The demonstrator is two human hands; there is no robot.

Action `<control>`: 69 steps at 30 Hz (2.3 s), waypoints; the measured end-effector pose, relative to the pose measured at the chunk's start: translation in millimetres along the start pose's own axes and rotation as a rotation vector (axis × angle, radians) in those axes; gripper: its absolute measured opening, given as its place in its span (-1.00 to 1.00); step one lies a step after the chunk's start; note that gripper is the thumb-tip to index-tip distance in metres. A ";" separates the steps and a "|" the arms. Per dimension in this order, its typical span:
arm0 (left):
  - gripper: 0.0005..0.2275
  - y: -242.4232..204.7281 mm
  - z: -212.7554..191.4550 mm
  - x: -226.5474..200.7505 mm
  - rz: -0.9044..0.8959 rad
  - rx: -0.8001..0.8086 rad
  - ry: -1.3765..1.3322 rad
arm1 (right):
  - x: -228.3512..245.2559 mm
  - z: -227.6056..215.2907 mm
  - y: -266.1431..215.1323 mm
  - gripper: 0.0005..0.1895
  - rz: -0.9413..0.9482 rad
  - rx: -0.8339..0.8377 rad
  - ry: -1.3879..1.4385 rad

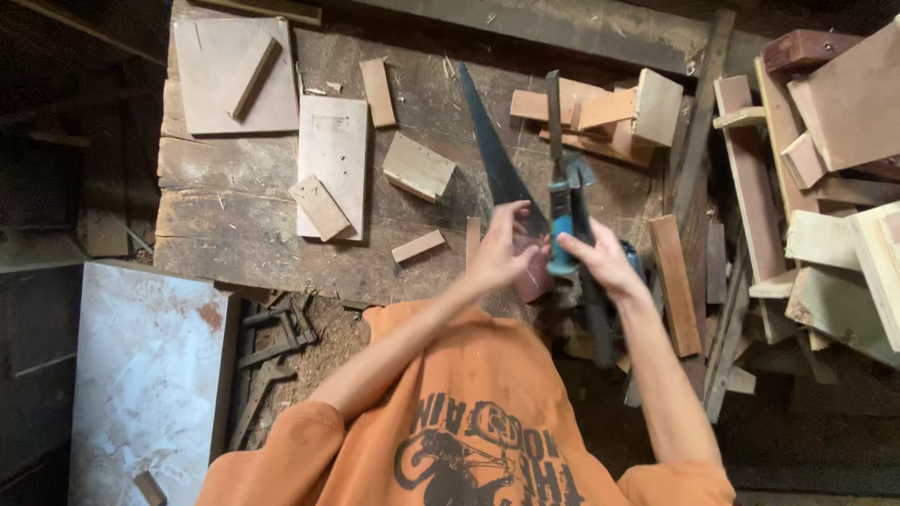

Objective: The person sands a small rectangular wooden block with a sanding block, repeatedly turning it to smooth multiple faces. They briefly set the block down, pick up a hammer and a blue circular object, then resume sanding the same block.

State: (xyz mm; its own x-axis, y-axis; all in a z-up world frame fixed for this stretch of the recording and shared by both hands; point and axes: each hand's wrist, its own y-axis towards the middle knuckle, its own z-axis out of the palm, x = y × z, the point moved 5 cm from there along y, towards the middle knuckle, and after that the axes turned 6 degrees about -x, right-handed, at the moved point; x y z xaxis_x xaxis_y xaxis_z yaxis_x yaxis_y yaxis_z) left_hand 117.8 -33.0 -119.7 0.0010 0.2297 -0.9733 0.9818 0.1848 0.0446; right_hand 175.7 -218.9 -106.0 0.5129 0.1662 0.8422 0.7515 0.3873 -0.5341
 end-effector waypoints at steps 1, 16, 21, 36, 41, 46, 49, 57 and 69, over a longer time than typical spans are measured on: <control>-0.47 1.3 -5.9 -13.1 0.102 -0.177 0.117 | 1.8 5.8 -2.0 -0.71 0.043 -0.014 0.026; -0.72 -84.8 -43.5 -20.3 1.139 0.142 0.642 | -34.7 82.5 -97.8 -0.64 0.483 0.140 0.207; -0.66 -86.8 -59.7 -30.4 1.022 0.019 0.552 | -32.9 79.2 -114.1 -0.65 0.596 -0.119 0.184; -0.80 -23.8 -110.5 45.4 -0.159 -0.385 -0.406 | -63.3 55.1 -114.9 -0.86 0.368 -0.228 0.311; -0.83 -34.4 -110.9 63.6 0.009 -0.454 -0.231 | -70.9 57.7 -113.9 -0.85 0.371 -0.215 0.357; -0.85 -33.7 -109.0 63.3 0.078 -0.436 -0.143 | -71.9 57.5 -110.9 -0.84 0.407 -0.219 0.354; -0.87 -31.5 -111.2 51.9 0.213 -0.467 -0.074 | -71.2 59.1 -109.2 -0.80 0.414 -0.215 0.358; -0.87 -27.4 -109.4 50.2 0.165 -0.461 -0.101 | -67.4 64.9 -107.2 -0.79 0.419 -0.209 0.396; -0.84 -24.7 -102.5 48.5 0.160 -0.457 -0.124 | -67.0 67.7 -105.9 -0.78 0.440 -0.210 0.385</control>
State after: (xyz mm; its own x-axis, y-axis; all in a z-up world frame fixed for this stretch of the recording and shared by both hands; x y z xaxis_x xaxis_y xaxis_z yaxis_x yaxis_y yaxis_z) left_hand 74.0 71.5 -145.0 0.1949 0.1789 -0.9644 0.7838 0.5627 0.2628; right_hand 33.7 -209.6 -100.9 0.8765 -0.0847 0.4739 0.4814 0.1633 -0.8612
